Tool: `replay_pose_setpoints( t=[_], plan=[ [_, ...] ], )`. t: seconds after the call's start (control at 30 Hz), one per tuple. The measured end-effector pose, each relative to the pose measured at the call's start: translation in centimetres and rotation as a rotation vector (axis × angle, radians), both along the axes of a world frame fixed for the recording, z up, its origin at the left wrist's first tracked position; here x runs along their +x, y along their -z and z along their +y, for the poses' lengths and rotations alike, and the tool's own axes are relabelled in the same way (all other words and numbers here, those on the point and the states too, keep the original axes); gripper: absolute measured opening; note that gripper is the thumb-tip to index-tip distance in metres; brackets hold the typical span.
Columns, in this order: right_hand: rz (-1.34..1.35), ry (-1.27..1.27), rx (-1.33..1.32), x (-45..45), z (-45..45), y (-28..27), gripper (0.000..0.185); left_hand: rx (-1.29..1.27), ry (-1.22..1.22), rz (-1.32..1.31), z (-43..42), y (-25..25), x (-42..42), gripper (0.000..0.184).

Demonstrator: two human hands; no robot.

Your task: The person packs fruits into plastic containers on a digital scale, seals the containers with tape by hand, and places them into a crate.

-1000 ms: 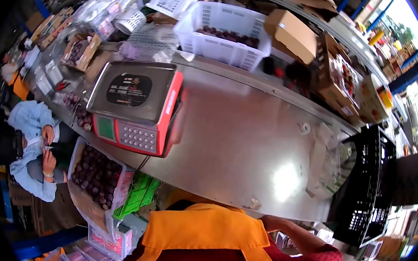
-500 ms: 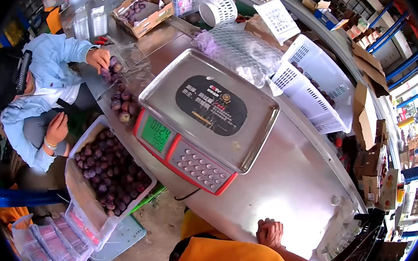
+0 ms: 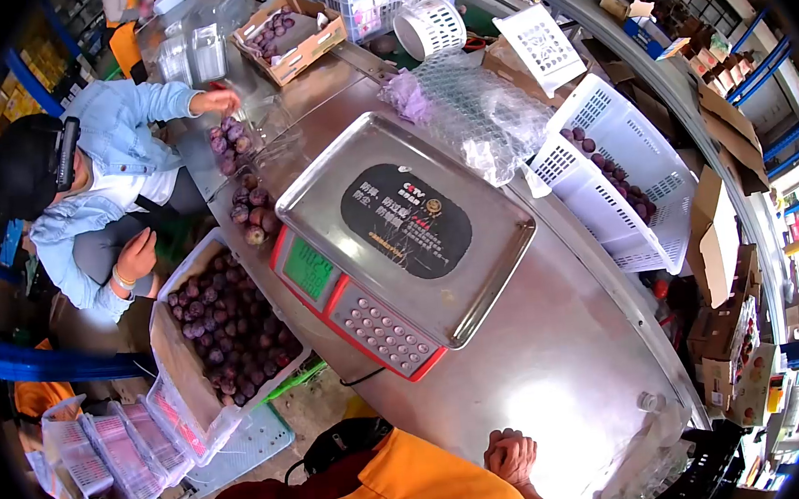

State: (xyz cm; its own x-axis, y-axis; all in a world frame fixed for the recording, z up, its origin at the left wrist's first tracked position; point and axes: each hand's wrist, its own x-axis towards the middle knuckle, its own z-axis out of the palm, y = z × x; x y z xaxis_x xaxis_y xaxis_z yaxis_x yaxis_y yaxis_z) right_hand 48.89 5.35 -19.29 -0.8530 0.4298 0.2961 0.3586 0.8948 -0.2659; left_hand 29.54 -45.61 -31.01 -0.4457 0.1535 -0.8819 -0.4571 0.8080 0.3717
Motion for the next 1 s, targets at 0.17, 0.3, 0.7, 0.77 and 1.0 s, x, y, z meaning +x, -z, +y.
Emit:
replay_pose_setpoints(
  t=[0.17,0.3,0.7,0.77,1.0],
  plan=[
    [0.03,-0.003,-0.1,1.0,0.2,0.1,0.023,-0.013,0.008,0.028,1.3,0.0,1.6,0.027],
    [0.031,-0.015,-0.134,0.9,0.1,-0.1,0.024,-0.022,0.06,0.046,2.2,0.4,3.2,0.027],
    [0.109,-0.027,-0.222,0.1,0.8,-1.3,0.02,-0.048,0.109,0.012,6.0,2.2,0.8,0.028],
    [0.08,-0.047,-0.23,0.6,1.2,-1.0,0.022,-0.037,0.117,0.029,6.3,3.2,-0.4,0.028],
    [-0.026,-0.074,-0.295,1.5,1.3,-0.9,0.023,-0.027,0.185,0.067,7.8,3.8,-1.7,0.028]
  ],
)
